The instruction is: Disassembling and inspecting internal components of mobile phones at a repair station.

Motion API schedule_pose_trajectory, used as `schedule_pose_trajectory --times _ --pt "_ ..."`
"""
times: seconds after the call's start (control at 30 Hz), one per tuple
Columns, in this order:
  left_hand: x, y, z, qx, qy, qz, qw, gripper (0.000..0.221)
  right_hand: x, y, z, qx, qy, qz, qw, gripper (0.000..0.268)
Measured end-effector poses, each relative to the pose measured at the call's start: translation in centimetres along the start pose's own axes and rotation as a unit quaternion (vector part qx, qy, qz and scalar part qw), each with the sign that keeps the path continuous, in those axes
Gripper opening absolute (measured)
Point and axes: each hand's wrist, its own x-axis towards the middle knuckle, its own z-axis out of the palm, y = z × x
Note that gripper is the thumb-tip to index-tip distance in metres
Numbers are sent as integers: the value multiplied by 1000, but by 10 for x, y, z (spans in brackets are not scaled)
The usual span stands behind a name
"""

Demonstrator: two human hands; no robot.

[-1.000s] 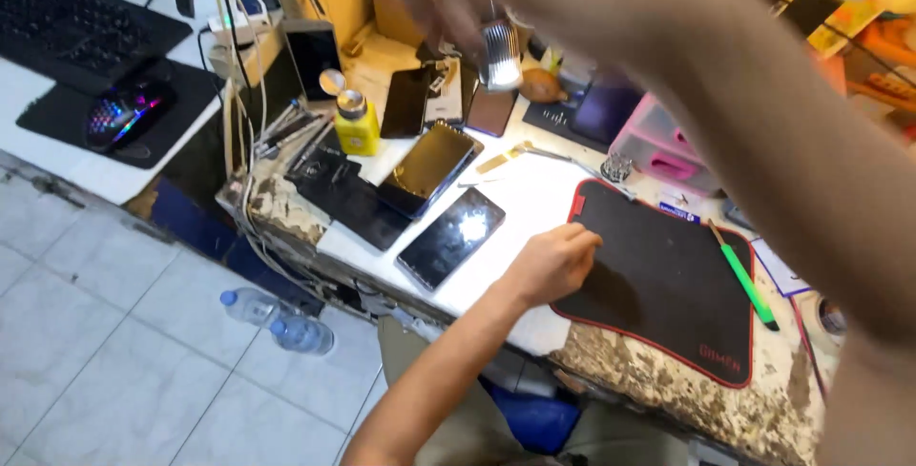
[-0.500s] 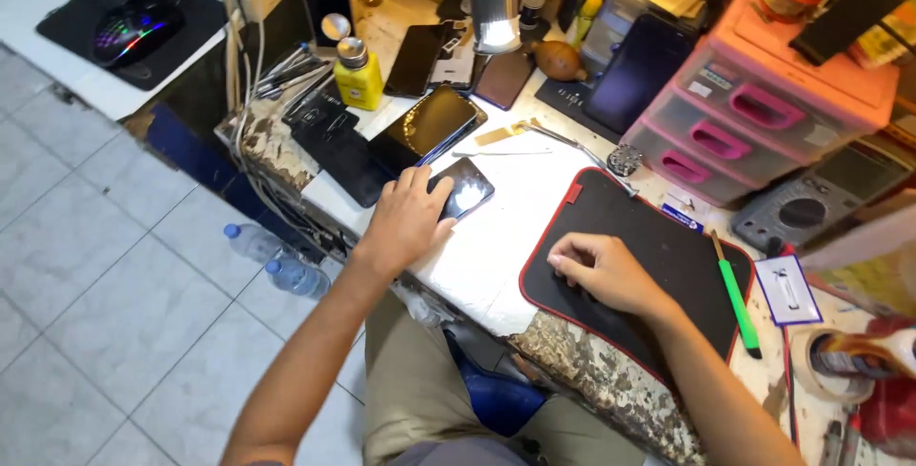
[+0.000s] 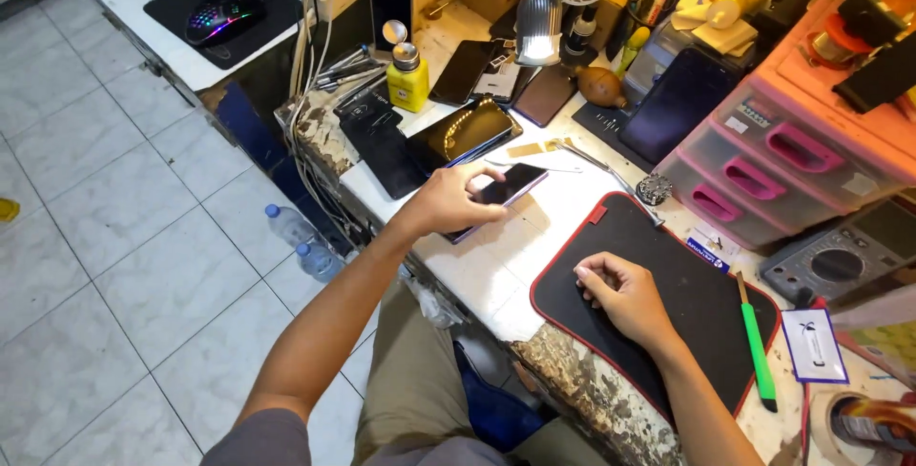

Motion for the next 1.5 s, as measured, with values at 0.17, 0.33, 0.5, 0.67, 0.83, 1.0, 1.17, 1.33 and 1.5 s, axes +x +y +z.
schedule_pose_trajectory --times 0.17,0.33,0.5,0.67,0.83,1.0,1.17,1.33,1.5 --pt "7 18 38 -543 -188 5 818 38 -2 -5 3 13 26 -5 1000 12" --pt "8 42 76 -778 -292 -58 553 40 -4 -2 -1 74 26 8 997 13" --pt "6 63 91 -765 -300 -71 566 44 -5 -6 -3 119 37 16 992 11" --pt "3 80 96 -758 -279 -91 583 39 1 9 -2 122 36 -5 992 13" --pt "24 63 114 -801 -271 -71 529 42 5 16 3 211 45 -10 976 41" --pt "13 72 101 -825 -256 -75 499 40 9 39 6 224 36 -30 973 42" --pt "44 35 132 -805 -243 18 541 54 9 35 9 263 42 -70 961 30" --pt "47 40 156 -448 52 232 862 71 -5 23 13 195 45 -194 960 58" --pt "35 43 149 -250 174 289 907 29 -4 9 14 214 110 -124 963 43"
